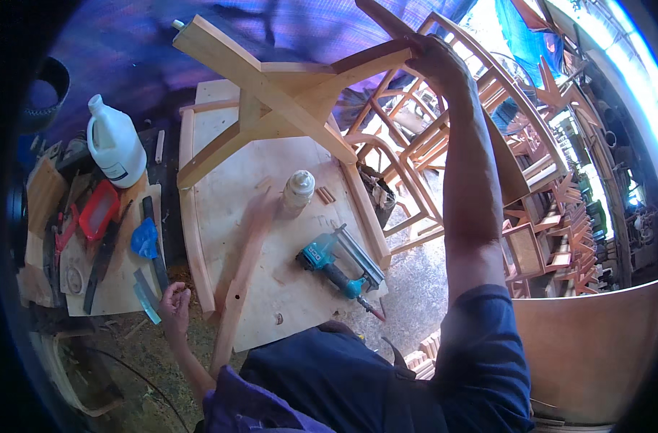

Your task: Assemble wooden chair components using glue and a pneumatic nail gun.

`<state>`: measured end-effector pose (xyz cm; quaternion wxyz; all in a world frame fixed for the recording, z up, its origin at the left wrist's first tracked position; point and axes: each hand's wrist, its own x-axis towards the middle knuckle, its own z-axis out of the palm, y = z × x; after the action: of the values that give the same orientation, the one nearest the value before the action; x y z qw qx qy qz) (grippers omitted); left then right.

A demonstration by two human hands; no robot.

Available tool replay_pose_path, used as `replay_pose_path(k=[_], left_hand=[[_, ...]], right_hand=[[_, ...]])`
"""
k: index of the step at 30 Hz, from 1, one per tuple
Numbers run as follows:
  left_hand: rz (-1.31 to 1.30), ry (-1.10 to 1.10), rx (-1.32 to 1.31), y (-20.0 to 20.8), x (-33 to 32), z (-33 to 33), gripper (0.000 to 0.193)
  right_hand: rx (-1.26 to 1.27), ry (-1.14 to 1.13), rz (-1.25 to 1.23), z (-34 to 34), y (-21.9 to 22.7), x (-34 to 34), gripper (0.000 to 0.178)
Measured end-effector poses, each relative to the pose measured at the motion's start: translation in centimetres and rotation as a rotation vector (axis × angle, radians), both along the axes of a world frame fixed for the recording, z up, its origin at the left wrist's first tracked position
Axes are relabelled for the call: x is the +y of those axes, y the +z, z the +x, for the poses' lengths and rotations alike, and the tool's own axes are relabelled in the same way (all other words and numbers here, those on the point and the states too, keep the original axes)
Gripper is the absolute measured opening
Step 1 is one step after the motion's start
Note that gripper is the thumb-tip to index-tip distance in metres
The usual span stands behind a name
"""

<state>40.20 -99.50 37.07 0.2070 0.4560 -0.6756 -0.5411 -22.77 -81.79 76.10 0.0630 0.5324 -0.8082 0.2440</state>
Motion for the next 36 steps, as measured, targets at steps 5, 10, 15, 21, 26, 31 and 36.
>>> replay_pose_path(k=[5, 10, 15, 21, 26, 31, 36], left_hand=[[0.005, 0.018, 0.071, -1.0, -0.2, 0.3, 0.032], [0.027, 0.012, 0.059, -0.4, -0.6, 0.4, 0.033], [0.067, 0.024, 0.109, -0.7, -0.7, 0.6, 0.03], [0.027, 0.015, 0.095, 1.0, -0.3, 0.4, 0.027], [0.029, 0.035, 0.166, 0.9, 0.2, 0.9, 0.03], [-0.003, 0.046, 0.172, 2.2, 0.7, 2.2, 0.028], [-0.047, 0.07, 0.116, 2.7, 1.6, 4.0, 0.03]], right_hand=[[0.164, -0.102, 0.08, 0.1, 0.6, 0.5, 0.05], [0.443, -0.27, 0.284, 3.9, 0.9, 0.1, 0.058], [0.748, -0.402, 0.597, 2.5, -0.6, 0.3, 0.096], [0.633, -0.004, 0.32, 0.3, -2.0, 0.4, 0.093], [0.708, 0.131, 0.259, -3.3, -1.0, 0.8, 0.087], [0.802, -0.18, 0.485, -2.3, -3.1, 0.2, 0.074], [0.292, 0.115, 0.231, 12.6, -7.8, -4.2, 0.046]])
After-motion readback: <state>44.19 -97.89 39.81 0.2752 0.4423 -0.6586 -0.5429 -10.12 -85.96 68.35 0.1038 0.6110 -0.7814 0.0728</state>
